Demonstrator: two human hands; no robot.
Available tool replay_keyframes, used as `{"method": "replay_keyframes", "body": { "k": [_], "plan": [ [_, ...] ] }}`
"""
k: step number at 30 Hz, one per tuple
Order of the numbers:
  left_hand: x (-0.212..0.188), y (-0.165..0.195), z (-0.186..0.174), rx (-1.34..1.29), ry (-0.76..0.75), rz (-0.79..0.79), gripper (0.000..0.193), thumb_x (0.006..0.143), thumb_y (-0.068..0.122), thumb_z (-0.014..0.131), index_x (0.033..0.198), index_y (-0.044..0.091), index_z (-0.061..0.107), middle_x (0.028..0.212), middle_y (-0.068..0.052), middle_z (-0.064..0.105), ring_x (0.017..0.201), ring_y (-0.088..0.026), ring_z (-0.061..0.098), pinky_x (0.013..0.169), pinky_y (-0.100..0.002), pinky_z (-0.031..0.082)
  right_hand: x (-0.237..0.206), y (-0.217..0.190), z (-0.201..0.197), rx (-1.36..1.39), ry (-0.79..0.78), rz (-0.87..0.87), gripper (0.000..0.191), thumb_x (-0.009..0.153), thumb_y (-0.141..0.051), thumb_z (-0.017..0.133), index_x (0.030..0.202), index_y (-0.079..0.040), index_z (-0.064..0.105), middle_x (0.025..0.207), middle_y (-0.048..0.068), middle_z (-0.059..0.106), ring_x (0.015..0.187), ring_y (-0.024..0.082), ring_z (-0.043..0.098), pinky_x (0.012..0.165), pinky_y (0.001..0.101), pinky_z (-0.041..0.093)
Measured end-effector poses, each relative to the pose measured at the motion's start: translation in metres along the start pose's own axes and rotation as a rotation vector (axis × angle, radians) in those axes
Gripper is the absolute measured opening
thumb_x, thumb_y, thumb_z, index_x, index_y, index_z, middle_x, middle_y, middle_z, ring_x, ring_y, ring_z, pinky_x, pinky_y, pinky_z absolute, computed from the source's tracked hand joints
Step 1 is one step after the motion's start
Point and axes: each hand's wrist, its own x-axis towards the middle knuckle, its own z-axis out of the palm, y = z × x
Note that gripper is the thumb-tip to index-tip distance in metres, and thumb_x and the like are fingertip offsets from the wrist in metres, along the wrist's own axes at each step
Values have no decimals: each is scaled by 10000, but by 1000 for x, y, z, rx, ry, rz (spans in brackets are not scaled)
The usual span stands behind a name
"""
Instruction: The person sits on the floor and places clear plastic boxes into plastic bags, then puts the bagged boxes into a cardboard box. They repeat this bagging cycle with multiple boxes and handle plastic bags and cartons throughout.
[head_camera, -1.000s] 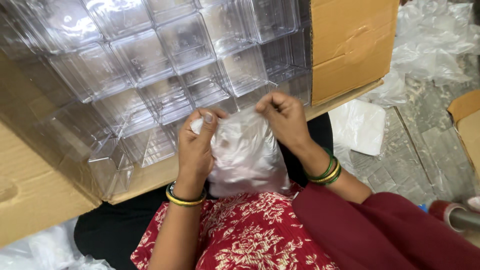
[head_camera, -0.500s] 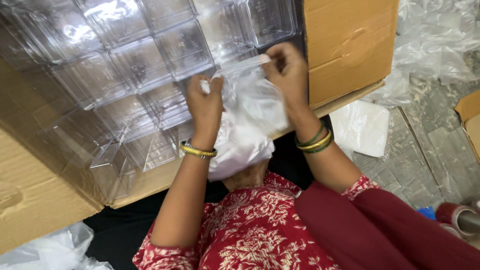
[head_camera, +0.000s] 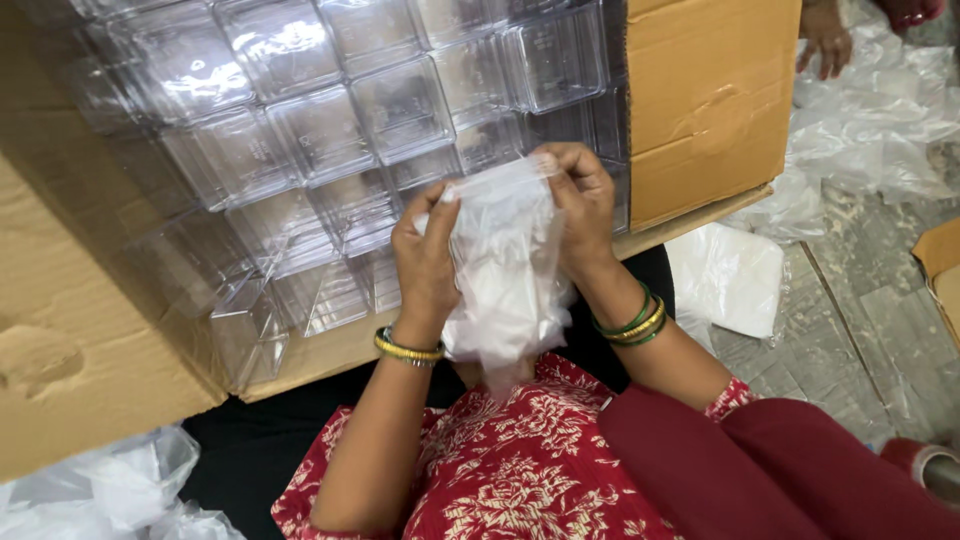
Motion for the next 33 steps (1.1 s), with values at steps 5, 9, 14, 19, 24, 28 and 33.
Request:
{"method": "replay_keyframes", "body": {
  "k": [5,9,14,19,24,28,33],
  "plan": [
    [-36,29,-5,81,45,-192,209,938,141,699,1023,-32,782,849,-44,738,610,-93,556,469,-252,375,-28,-35,2,-46,-436,151,402,1068,-307,414,1360,-58,532,1310,35,618,1234,130,590,1097,253,473],
    [-50,20,-10,224,77,-28,180,984,162,712,1023,-3,774,923,-48,754,688,-117,531,631,-292,404,-61,-36,-14,180,-385,372,361,1110,-296,432,1222,12,583,1251,138,667,1161,247,662,1039,398,558],
    [-62,-15,-6,499,-127,164,178,969,140,698,884,-3,762,860,-33,748,808,-84,642,753,-270,519,-123,-34,-69,174,-406,520,299,1069,-225,609,1210,38,618,1160,167,685,1016,262,696,878,401,595],
    [-67,-30,4,520,-152,-17,139,886,98,786,963,1,721,846,-18,724,795,-101,655,708,-263,540,-141,-30,-170,-2,-302,494,304,1020,-218,585,1182,31,649,1142,167,698,985,288,711,837,425,598],
    [-52,-19,-7,347,-140,8,427,815,11,808,1207,-3,638,1069,-39,651,937,-105,626,791,-251,546,-94,-49,-306,214,425,332,327,988,-222,515,1145,17,675,1142,166,705,995,330,726,844,478,599],
    [-49,-16,-8,284,-127,-88,373,999,189,658,1325,10,644,1144,-77,711,1011,-111,665,837,-239,554,-84,-65,-370,404,723,147,364,963,-225,459,1114,6,696,1142,165,711,1003,364,738,850,520,600],
    [-49,-4,3,308,-186,68,507,1148,393,498,1476,17,588,1160,-42,685,1066,-99,622,948,-242,513,-53,-49,-386,-147,1194,-164,233,819,-103,636,1003,30,689,1063,186,771,935,377,779,794,547,662]
  ]
}}
